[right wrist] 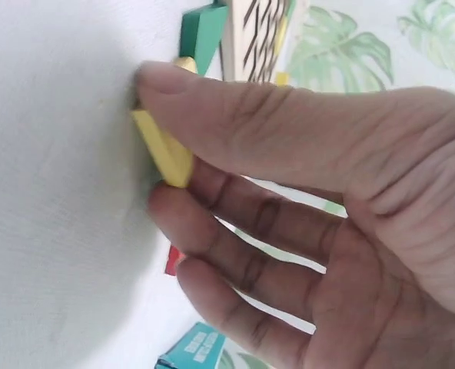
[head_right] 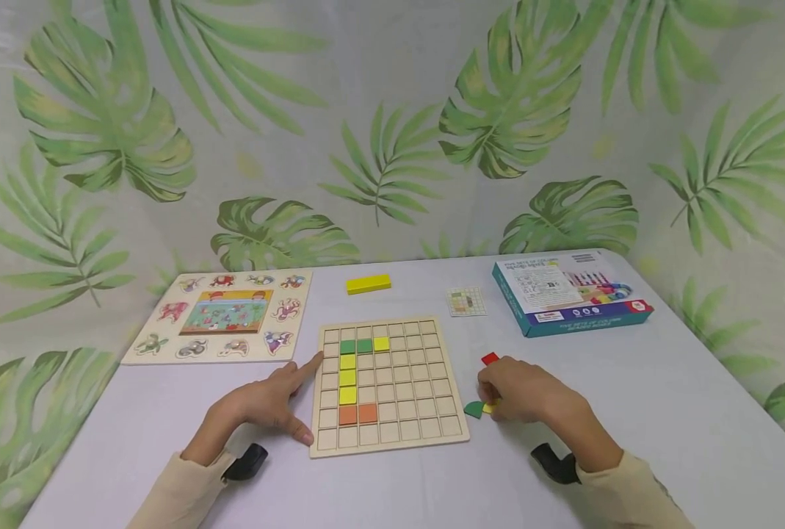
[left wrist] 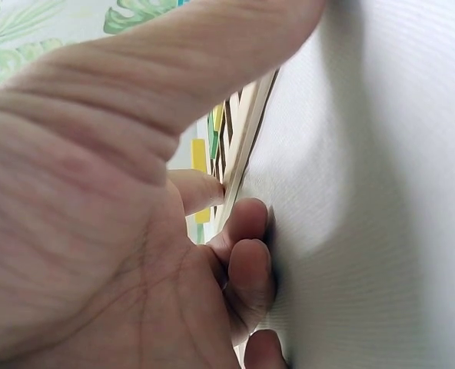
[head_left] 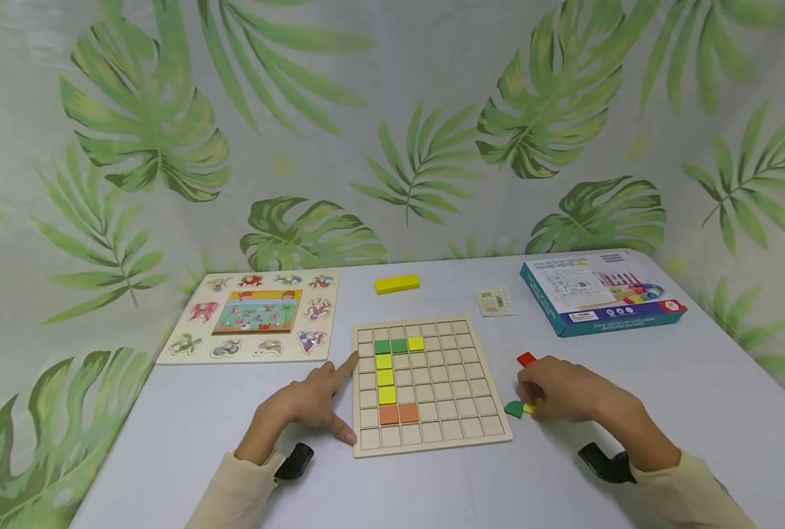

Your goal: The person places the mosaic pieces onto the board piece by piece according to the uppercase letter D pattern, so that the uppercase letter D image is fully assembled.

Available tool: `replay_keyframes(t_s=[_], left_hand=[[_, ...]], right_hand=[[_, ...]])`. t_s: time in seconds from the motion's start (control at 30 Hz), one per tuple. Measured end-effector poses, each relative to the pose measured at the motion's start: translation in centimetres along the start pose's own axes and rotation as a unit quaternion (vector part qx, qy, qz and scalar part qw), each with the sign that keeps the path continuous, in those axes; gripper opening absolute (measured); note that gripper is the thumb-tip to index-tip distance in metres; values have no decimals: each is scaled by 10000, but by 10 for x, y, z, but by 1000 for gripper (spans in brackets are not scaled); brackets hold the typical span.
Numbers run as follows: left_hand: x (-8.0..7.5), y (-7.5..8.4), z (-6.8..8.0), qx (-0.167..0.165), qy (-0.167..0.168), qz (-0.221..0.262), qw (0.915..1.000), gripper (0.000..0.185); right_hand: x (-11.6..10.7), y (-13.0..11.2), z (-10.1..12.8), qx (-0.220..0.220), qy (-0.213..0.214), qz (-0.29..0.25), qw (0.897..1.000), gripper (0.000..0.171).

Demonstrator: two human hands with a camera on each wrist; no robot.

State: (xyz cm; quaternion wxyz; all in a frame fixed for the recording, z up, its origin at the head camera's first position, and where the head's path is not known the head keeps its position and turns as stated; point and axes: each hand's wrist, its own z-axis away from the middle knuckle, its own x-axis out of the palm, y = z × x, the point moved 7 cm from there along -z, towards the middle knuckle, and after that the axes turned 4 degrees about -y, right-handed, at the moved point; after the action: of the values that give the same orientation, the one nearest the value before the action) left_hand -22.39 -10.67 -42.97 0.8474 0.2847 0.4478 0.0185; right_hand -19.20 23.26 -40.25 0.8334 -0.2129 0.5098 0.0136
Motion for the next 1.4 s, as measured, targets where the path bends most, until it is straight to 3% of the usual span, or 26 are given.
replay_keyframes(t_s=[0.2, 0.6, 0.8, 1.1, 1.4], left_hand=[[3, 0, -1, 41, -17, 14, 10000, 131], [-3, 1, 0, 67, 32, -24, 10000, 129], [-5, 0, -1, 14, 58, -116, 9999, 129], [-4, -2, -2, -29, 2, -3, 10000, 129], [0, -4, -2, -29, -14, 5, 10000, 129]], right_hand=[[-4, 4, 4, -137, 75, -19, 9999, 17], [-30, -5, 9, -578, 958, 483, 9926, 10], [-38, -10, 1, -694, 1026, -37, 9923, 19], [-43, -30, -10, -1247, 1235, -976, 9796, 27], [-36, -64, -29, -1588, 1072, -1032, 9760, 28]])
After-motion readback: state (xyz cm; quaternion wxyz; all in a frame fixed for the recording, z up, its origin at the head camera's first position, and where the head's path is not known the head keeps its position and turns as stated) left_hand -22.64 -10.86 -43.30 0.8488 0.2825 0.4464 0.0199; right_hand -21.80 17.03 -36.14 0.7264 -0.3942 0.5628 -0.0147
